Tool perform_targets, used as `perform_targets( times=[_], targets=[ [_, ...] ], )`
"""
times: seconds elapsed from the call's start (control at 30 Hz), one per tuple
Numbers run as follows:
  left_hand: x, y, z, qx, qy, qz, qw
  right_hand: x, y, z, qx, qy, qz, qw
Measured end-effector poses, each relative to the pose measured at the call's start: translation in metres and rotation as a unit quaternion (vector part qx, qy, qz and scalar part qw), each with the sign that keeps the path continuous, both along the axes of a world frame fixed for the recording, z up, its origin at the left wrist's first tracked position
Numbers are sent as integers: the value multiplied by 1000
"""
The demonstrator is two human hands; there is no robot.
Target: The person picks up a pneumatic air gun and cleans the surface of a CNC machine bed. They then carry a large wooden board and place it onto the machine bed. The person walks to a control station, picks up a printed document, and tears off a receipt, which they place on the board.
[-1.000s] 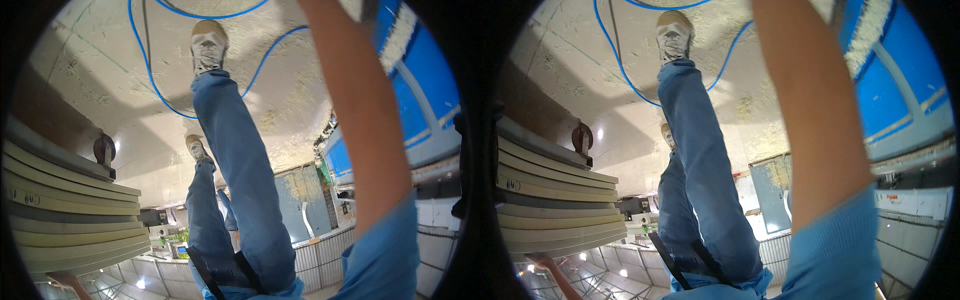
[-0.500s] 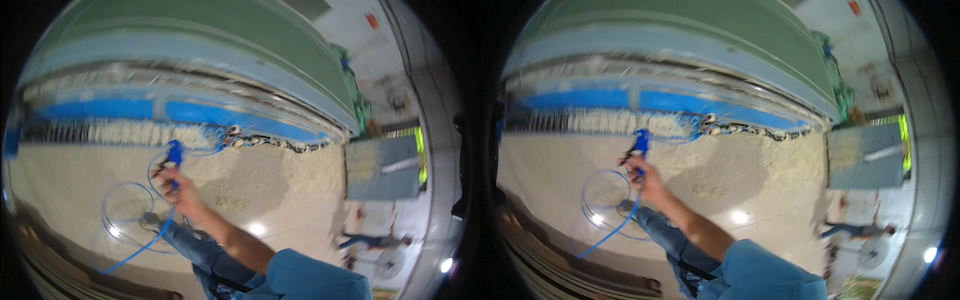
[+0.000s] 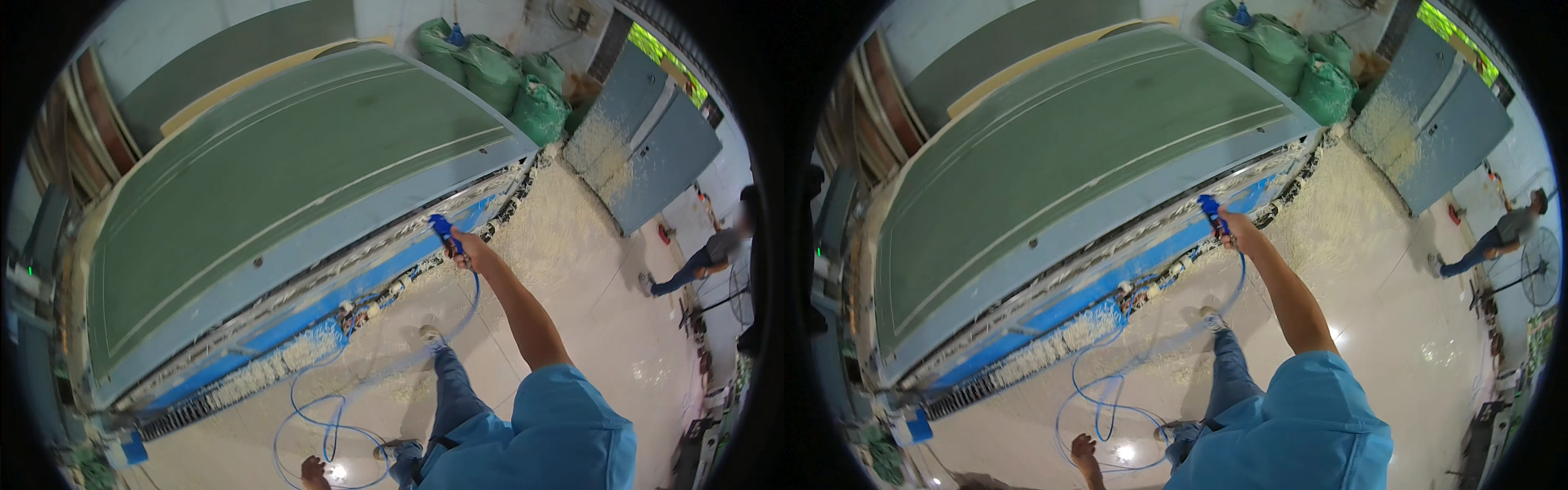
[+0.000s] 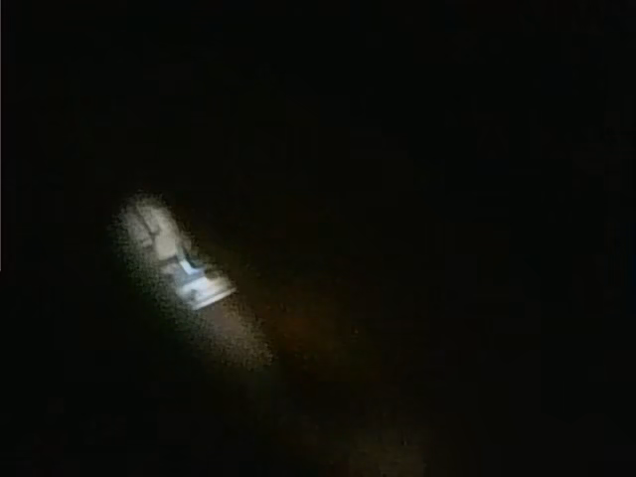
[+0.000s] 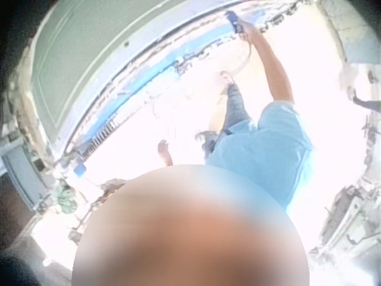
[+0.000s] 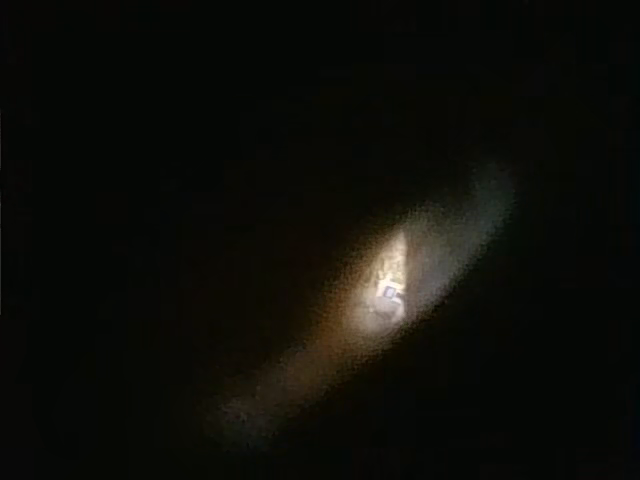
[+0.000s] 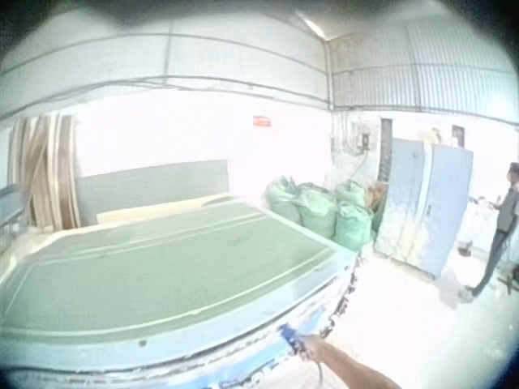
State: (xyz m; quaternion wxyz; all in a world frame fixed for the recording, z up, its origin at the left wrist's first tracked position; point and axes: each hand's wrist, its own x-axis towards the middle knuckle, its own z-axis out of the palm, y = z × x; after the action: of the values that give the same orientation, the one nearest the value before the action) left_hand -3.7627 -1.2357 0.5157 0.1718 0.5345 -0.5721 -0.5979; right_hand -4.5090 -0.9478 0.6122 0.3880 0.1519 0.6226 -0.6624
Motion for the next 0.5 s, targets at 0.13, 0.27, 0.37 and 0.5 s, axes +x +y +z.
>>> perform_targets(
  times=[0.13, 0.27, 0.37, 0.5],
  targets=[
    [-123, -42, 62, -57, -98, 24, 993, -142, 73, -27, 67, 126, -214, 966],
    [-274, -40, 101, -98, -115, -4, 989, -271, 187, -31, -89, 71, -530, 840],
    [-403, -41, 127, -195, -88, -120, 970, -329, 201, -29, -113, 26, -489, 864],
    [-547, -51, 167, -297, -16, -236, 925, -385, 170, -35, -176, -2, -479, 860]
  ],
)
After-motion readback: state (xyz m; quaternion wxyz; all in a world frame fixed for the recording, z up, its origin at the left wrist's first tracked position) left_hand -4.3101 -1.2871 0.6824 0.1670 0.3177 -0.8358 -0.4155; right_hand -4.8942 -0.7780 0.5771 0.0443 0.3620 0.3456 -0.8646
